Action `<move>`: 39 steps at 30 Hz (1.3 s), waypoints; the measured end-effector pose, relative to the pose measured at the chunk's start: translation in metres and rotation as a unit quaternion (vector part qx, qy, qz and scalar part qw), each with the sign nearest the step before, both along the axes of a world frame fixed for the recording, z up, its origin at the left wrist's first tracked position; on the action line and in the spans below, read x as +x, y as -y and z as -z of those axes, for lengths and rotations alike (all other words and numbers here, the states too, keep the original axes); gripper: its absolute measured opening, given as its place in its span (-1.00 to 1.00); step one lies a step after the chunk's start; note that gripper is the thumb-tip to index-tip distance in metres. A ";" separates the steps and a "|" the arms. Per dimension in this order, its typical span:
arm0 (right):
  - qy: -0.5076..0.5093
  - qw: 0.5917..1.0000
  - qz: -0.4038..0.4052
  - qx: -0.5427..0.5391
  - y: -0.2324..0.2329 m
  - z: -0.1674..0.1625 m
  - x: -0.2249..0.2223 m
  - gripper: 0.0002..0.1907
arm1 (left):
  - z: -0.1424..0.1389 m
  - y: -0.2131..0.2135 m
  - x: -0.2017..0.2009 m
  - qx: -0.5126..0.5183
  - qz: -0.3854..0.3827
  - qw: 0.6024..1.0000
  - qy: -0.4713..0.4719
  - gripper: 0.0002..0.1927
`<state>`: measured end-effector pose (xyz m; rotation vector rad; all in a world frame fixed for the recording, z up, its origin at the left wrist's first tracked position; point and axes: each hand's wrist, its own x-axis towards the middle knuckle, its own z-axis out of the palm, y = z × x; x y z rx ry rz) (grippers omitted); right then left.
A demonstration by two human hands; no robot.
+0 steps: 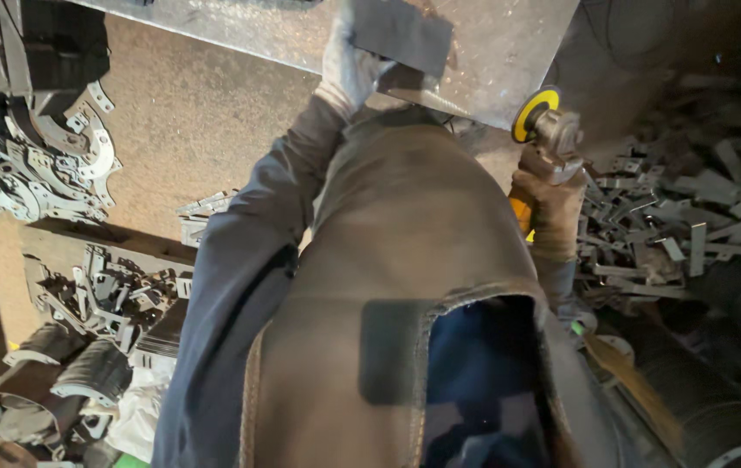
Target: The person holds small flat metal pieces against a workbench and grinds their edges with an angle grinder, producing sparks. They reposition and turn the pieces to grind different edges, set finished pieces aside, and pick up new pieces from a stack on the bench.
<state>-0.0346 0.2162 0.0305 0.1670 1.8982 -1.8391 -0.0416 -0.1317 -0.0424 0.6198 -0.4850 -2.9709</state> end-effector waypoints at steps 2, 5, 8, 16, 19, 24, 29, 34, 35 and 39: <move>0.033 0.999 0.019 0.010 -0.002 0.003 0.000 -0.63 | -0.002 0.007 0.010 -0.126 0.037 0.987 0.090 -0.47; -0.011 1.000 -0.013 0.021 -0.005 0.007 -0.002 -0.62 | -0.004 0.020 0.026 -0.270 0.116 0.940 0.173 -0.52; -0.033 0.999 -0.028 0.018 -0.010 0.012 -0.002 -0.58 | 0.002 0.023 0.036 -0.394 0.147 0.892 0.167 -0.62; -0.027 0.996 -0.050 0.070 -0.018 0.024 -0.012 -0.48 | 0.023 -0.010 0.054 -0.615 0.050 0.783 0.084 -0.78; -0.033 0.997 -0.064 0.014 -0.013 0.020 -0.020 -0.43 | 0.021 -0.020 0.052 -0.577 0.098 0.797 0.145 -0.78; -0.035 0.995 -0.078 0.049 -0.011 0.007 -0.020 -0.53 | 0.012 -0.015 0.046 -0.781 0.088 0.618 0.022 -0.67; -0.080 0.987 -0.108 0.085 -0.010 -0.002 -0.026 -0.58 | 0.003 -0.014 0.039 -0.733 0.237 0.634 0.072 -0.74; -0.070 0.993 -0.066 0.063 0.006 -0.017 -0.037 -0.56 | -0.001 -0.001 0.016 -0.770 0.136 0.621 -0.060 -0.73; -0.049 0.998 -0.038 0.034 0.010 -0.022 -0.038 -0.55 | -0.003 0.002 0.012 -0.771 0.133 0.619 -0.070 -0.72; -0.051 0.997 -0.023 0.061 0.024 -0.042 -0.044 -0.63 | -0.013 0.014 -0.003 -0.740 0.161 0.652 -0.047 -0.70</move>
